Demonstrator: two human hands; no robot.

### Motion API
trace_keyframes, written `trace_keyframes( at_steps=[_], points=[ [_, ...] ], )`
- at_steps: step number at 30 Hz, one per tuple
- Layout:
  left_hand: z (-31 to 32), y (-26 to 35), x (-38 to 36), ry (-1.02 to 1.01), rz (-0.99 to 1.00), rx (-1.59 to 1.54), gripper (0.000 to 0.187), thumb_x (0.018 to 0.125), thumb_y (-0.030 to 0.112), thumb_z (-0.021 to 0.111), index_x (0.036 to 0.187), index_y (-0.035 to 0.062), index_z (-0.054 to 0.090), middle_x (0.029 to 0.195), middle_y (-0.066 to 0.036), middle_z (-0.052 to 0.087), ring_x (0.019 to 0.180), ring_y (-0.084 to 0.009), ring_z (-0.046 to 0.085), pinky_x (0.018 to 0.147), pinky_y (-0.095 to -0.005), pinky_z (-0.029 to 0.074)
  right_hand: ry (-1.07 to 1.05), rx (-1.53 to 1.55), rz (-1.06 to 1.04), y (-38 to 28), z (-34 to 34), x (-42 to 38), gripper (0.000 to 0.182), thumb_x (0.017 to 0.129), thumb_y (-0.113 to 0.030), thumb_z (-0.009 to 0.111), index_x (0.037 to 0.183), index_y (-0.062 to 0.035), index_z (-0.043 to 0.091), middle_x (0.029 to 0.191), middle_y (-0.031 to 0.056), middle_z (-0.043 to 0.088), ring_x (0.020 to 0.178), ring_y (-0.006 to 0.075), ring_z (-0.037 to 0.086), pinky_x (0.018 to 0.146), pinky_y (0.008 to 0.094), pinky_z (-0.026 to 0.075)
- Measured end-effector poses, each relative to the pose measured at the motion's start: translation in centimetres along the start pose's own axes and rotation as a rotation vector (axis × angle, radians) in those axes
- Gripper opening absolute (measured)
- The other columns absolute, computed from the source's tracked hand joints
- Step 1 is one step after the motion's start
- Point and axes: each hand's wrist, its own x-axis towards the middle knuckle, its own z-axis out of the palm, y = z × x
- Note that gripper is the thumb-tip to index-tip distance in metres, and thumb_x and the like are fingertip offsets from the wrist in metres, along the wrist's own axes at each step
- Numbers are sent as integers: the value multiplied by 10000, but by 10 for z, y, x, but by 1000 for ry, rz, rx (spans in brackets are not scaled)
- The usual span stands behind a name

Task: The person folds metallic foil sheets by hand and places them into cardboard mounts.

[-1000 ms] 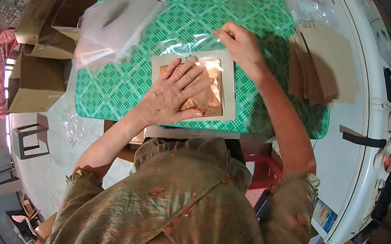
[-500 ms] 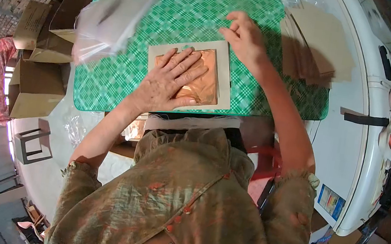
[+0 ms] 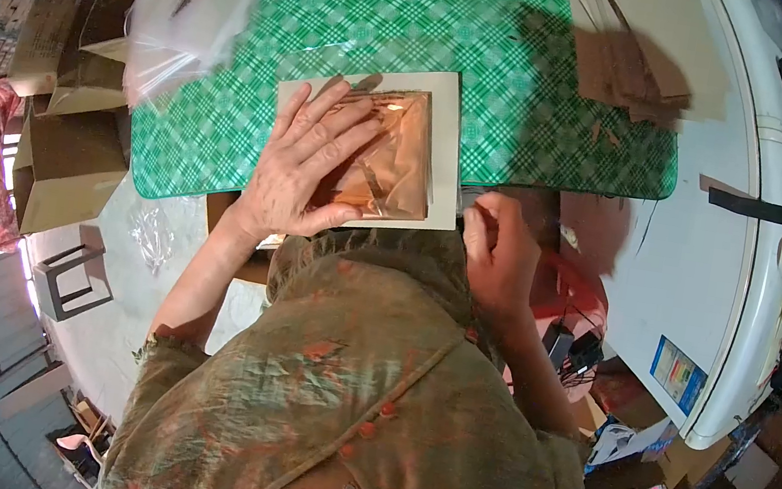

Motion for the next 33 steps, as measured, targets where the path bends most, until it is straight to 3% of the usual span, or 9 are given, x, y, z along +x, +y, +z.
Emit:
trace_keyframes(
  at_steps=[3,6,8,9,12,14,16,23,33],
  points=[
    [-5,5,-10,195,-52,-1,516,942,402,687,1302,34,661,1316,-155,663,1315,-368,561,1138,-511,374,-140,251,171,0,11,-5,261,1056,-167,574,1231,27,570,972,106,693,822,168,698,693,306,546],
    [-2,19,-48,423,-340,-89,301,900,100,704,1188,17,686,1149,-147,703,1088,-348,640,958,-450,482,-254,659,349,3,19,-2,306,1058,-157,561,1288,42,528,1086,119,693,906,201,724,731,308,568],
    [-2,31,-75,513,-467,-48,278,846,-51,679,1118,4,695,1047,-138,702,949,-314,638,853,-404,503,-314,656,347,-8,17,3,314,1056,-132,552,1316,35,503,1146,128,684,955,216,728,754,320,575],
    [3,39,-92,552,-617,-157,245,873,-37,673,1116,-5,687,1034,-142,697,937,-283,637,844,-379,506,-346,655,346,-13,16,6,320,1055,-120,547,1331,31,491,1176,132,680,979,223,729,765,325,579],
    [10,61,-109,577,-997,-829,392,963,2,664,1336,14,541,1239,-109,631,1088,-187,633,869,-325,550,-402,689,391,-16,16,10,335,1048,-84,540,1357,23,467,1198,143,682,999,228,724,791,332,576],
    [13,64,-104,512,-1014,-1186,531,980,-60,625,1441,54,387,1364,-123,545,1176,-184,607,899,-326,584,-422,734,394,-11,19,10,363,1031,-51,551,1372,21,448,1209,149,679,1033,233,717,810,342,574],
    [21,66,-96,592,-950,-1339,509,990,-58,610,1434,60,391,1327,-111,611,1126,-166,641,868,-321,618,-439,732,396,-15,18,12,369,1025,-40,555,1372,23,447,1216,149,678,1050,232,712,819,346,575],
    [26,68,-89,628,-978,-1363,491,988,-57,622,1407,63,394,1183,-67,683,1041,-145,676,824,-315,645,-458,669,309,-17,16,7,375,1024,-32,540,1380,28,442,1230,149,669,1053,231,707,848,351,596],
    [24,75,-91,642,-1176,-1446,381,1000,29,657,1352,54,513,1222,-49,691,1072,-142,681,850,-316,639,-437,716,367,-15,22,2,323,1054,-102,527,1313,84,471,1179,198,674,994,259,728,810,365,610]
  ],
)
